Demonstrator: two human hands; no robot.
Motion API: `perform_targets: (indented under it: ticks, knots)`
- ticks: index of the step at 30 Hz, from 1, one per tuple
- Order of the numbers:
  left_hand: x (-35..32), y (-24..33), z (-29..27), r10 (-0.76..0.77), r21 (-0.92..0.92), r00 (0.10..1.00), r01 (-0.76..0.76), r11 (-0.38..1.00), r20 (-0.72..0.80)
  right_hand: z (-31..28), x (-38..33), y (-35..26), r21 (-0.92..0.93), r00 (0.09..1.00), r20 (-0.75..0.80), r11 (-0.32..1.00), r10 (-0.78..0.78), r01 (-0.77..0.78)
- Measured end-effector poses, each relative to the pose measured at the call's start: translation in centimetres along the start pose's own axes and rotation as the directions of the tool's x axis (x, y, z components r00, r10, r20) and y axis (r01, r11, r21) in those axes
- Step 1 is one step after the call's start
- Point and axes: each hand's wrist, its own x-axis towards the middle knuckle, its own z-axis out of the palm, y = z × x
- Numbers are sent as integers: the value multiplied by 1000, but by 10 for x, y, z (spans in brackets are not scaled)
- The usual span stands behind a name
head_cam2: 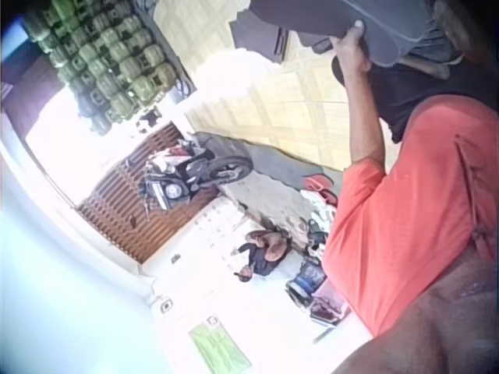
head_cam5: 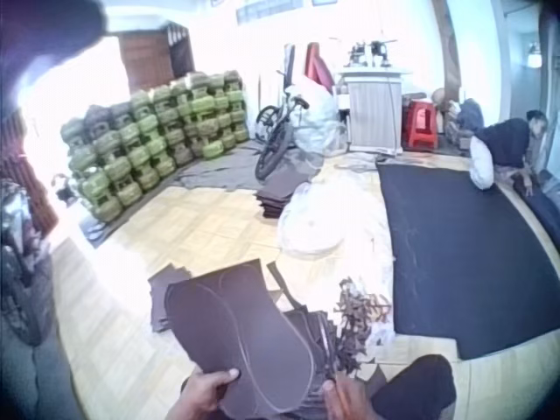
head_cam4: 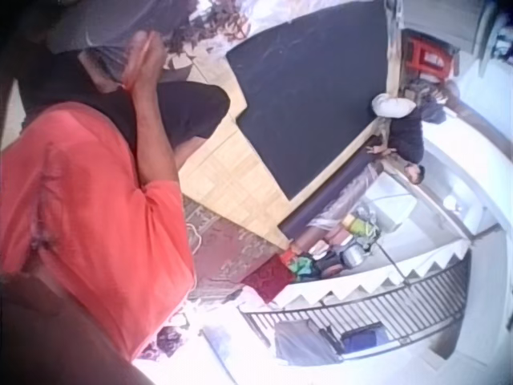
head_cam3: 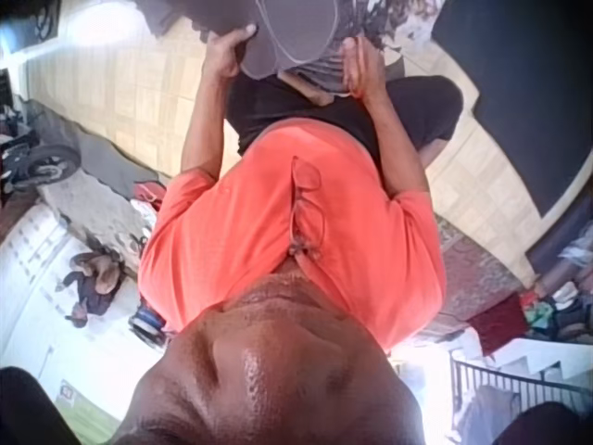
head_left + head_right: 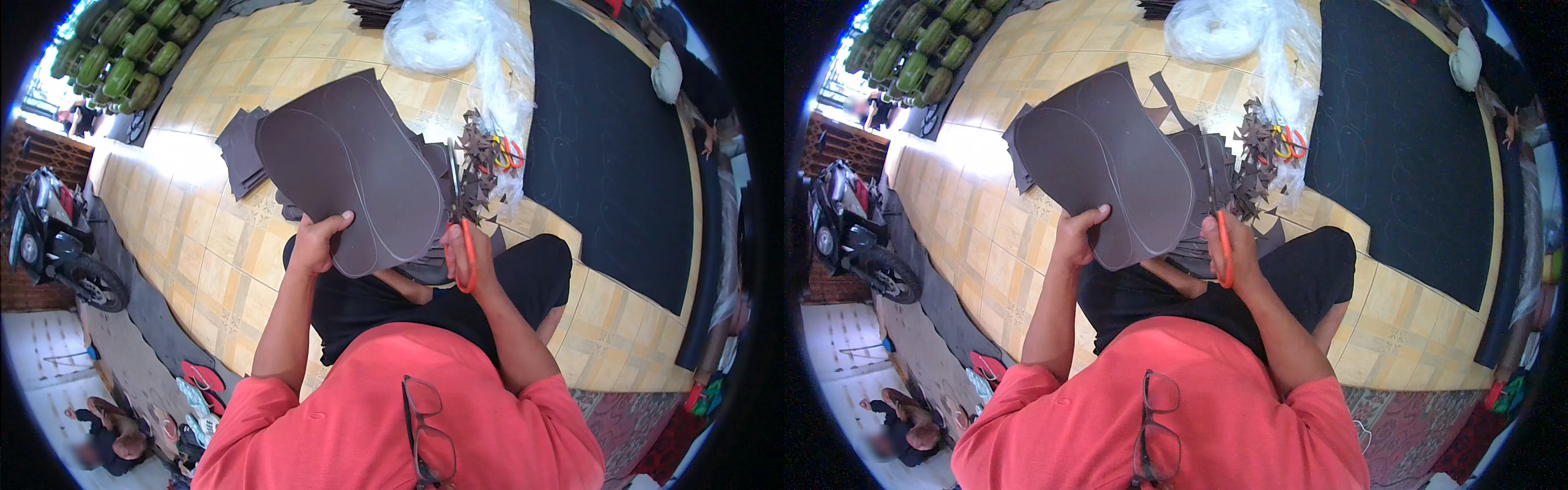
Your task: The person sits on the floor and uses red-handled scissors to cut dark brown material into shoe insole shapes. They repeatedly pick up a stack of material, cut along a pre-drawn outline, and place the finished pieces into a pile.
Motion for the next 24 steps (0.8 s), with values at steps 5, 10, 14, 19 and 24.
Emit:
perform_targets:
  ticks: [5, 10, 14, 19, 24]
  knots:
    - [-11, 2, -2, -93, 105, 995, 90, 990, 22, 0, 9, -8, -13, 998, -64, 1000, 24, -25]
    - [-19, 4, -7, -234, 210, 963, 203, 956, 135, -4, 20, -6, -202, 987, -108, 975, -116, 92]
    - [-23, 1, -9, -308, 220, 931, 264, 939, 196, -8, 20, -13, -251, 982, -93, 958, -165, 138]
    - [-24, -2, -7, -313, 242, 930, 264, 934, 194, -7, 18, -21, -328, 956, -115, 919, -269, 219]
    - [-26, -2, -4, -320, 223, 930, 278, 934, 180, -10, 14, -14, -239, 979, -88, 958, -186, 161]
